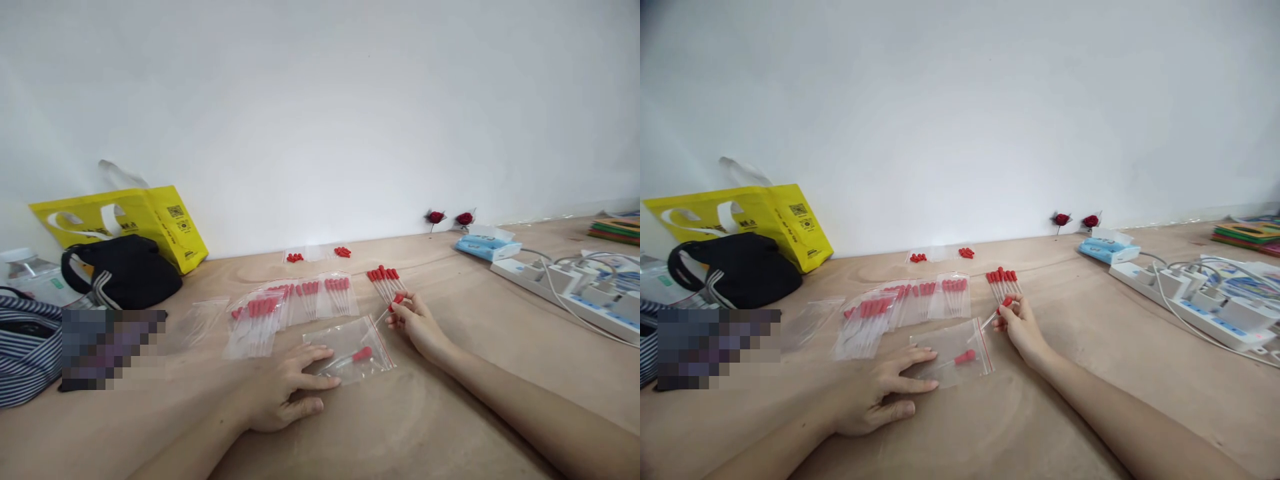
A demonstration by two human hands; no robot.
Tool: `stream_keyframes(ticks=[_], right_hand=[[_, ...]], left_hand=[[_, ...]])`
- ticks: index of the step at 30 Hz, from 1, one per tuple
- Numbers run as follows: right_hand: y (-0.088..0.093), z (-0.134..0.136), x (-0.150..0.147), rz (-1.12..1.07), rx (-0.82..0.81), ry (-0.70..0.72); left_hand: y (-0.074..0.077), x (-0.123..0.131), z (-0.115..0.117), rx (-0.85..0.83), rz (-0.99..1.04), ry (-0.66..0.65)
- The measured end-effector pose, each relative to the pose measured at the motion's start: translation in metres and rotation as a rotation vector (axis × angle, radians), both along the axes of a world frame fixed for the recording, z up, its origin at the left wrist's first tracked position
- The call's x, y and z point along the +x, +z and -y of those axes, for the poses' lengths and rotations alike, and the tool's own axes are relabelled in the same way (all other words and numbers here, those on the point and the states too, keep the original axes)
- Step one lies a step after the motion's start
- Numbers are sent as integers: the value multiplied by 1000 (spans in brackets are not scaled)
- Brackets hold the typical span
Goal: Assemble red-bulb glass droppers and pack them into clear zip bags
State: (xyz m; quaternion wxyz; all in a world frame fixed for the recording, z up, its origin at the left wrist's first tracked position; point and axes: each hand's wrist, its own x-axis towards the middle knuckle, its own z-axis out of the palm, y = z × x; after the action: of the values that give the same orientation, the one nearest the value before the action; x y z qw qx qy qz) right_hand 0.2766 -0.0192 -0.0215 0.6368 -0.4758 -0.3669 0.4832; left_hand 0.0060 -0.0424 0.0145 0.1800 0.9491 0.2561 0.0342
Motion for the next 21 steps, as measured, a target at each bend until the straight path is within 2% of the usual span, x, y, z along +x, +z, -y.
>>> stream_keyframes(ticks=[6, 12, 21], right_hand=[[5, 13, -8, 156, -64, 255], [2, 11, 0, 318, 16, 452], [-3, -7, 28, 617, 187, 541]], left_hand=[[2, 1, -1, -1, -34, 11], [2, 2, -1, 8, 2, -2], [-1, 0, -3, 4, 5, -8]])
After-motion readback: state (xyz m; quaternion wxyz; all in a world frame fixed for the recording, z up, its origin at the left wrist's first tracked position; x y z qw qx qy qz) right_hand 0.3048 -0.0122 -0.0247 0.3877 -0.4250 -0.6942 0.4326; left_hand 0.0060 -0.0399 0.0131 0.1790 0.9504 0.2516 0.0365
